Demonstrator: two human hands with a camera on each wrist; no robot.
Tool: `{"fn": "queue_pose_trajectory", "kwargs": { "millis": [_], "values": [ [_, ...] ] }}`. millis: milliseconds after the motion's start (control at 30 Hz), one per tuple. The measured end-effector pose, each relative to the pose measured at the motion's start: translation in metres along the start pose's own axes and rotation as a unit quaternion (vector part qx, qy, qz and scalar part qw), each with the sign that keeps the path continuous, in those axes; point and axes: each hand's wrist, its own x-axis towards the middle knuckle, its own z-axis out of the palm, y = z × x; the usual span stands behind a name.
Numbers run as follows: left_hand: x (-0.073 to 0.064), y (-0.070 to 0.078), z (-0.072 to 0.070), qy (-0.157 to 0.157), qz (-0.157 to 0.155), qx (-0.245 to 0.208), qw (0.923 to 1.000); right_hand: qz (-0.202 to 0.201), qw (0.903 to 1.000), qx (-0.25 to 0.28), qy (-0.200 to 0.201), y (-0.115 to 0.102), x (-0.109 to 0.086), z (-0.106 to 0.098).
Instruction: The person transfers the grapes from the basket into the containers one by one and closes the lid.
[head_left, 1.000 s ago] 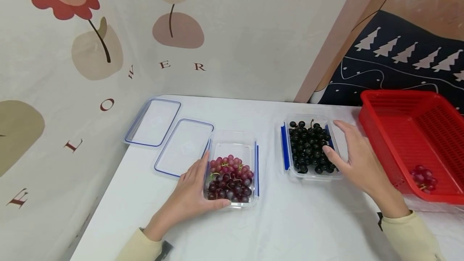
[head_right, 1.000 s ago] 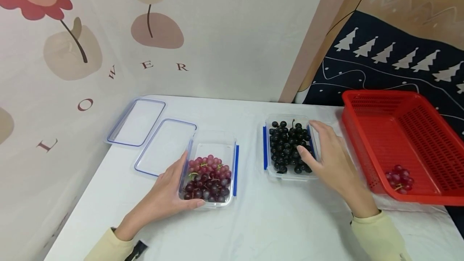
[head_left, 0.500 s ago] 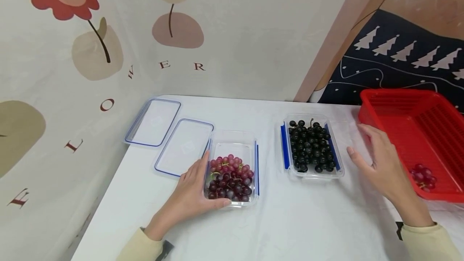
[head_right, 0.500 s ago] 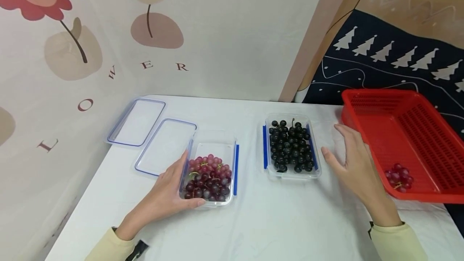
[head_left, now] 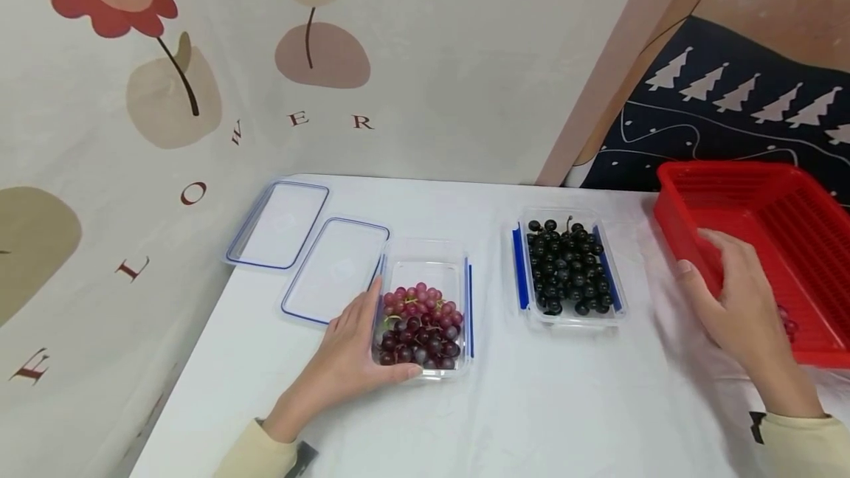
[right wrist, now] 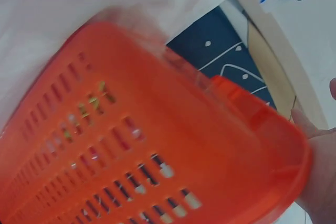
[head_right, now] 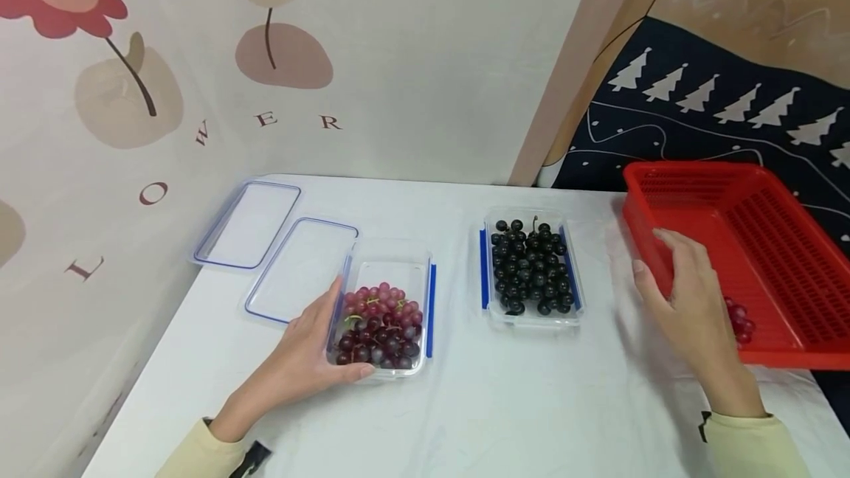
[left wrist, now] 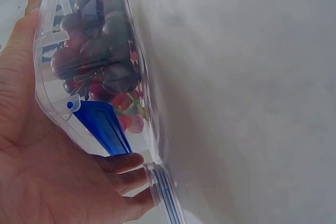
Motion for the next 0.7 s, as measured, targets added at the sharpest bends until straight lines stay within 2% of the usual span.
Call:
{"fn": "queue_pose_trajectory", "kwargs": {
  "millis": [267, 433, 700],
  "values": [
    [-0.001, 0.002, -0.001, -0.008, -0.005, -0.01, 0.9999, 0.046, 0.9974, -0.049, -0.025, 0.014, 0.005, -0.005],
    [-0.001, 0.002, -0.002, -0.013, -0.005, -0.011, 0.9998, 0.052, 0.9957, -0.052, -0.056, 0.025, 0.006, -0.01],
    [-0.001, 0.002, -0.001, -0.01, -0.005, -0.009, 0.9999, 0.061, 0.9947, -0.044, -0.07, 0.034, 0.005, -0.01]
  ]
}}
